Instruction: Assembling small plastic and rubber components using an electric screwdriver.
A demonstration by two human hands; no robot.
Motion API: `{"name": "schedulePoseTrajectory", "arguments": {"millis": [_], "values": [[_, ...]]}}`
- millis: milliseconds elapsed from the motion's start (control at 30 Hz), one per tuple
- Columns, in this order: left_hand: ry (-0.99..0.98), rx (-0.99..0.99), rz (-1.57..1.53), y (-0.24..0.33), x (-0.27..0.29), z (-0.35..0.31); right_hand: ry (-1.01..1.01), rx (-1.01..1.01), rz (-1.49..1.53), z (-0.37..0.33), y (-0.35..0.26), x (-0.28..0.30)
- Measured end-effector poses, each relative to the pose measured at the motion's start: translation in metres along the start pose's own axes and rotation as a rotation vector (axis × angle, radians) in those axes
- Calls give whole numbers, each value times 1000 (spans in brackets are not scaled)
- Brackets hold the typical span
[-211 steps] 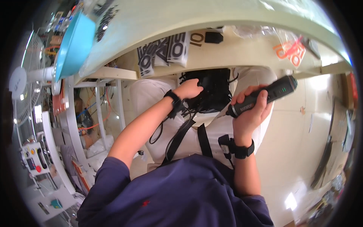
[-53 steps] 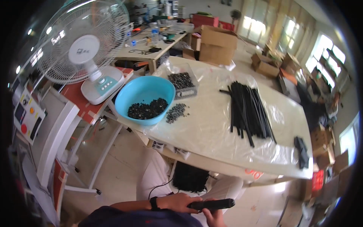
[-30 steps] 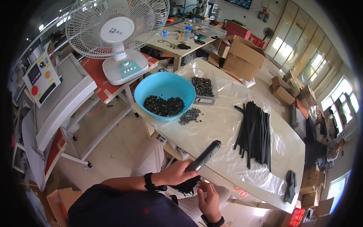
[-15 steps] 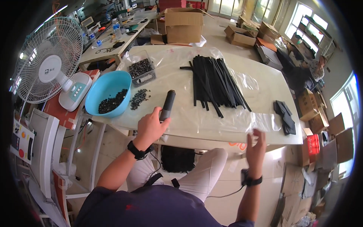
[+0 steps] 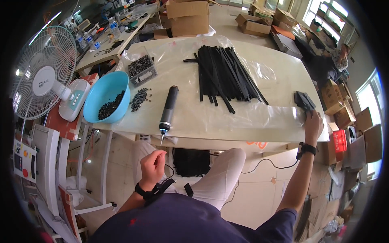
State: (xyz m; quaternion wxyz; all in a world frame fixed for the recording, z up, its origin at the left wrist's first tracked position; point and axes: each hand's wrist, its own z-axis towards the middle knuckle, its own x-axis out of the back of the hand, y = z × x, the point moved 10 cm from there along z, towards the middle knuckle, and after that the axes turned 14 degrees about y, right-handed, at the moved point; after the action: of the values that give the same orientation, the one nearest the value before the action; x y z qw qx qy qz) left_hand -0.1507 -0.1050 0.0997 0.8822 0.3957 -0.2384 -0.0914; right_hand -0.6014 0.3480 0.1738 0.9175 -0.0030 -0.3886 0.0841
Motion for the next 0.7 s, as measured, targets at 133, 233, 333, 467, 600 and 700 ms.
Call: {"name": "schedulePoseTrajectory", "arguments": {"millis": [133,233,333,467,600,700], "values": [[-134,11,-86,5,-19,-16,152,-58,614,-48,-81,98],[-253,155,-171,6,-31,-15,-224,-396,1136,-128,-168,83],[-431,376,-473,8,-60,-15,-520,-511,1420,-201,-244,95],[-590,356,-572,33,-75,-14,-770,-649,1558,-262,-304,103],[-616,790,-615,-18,-59,-44,-852,-635,1469,-308,-310,81],[-561,934,-676,-48,-38,-58,-971,-346,1295,-331,-304,75]]}}
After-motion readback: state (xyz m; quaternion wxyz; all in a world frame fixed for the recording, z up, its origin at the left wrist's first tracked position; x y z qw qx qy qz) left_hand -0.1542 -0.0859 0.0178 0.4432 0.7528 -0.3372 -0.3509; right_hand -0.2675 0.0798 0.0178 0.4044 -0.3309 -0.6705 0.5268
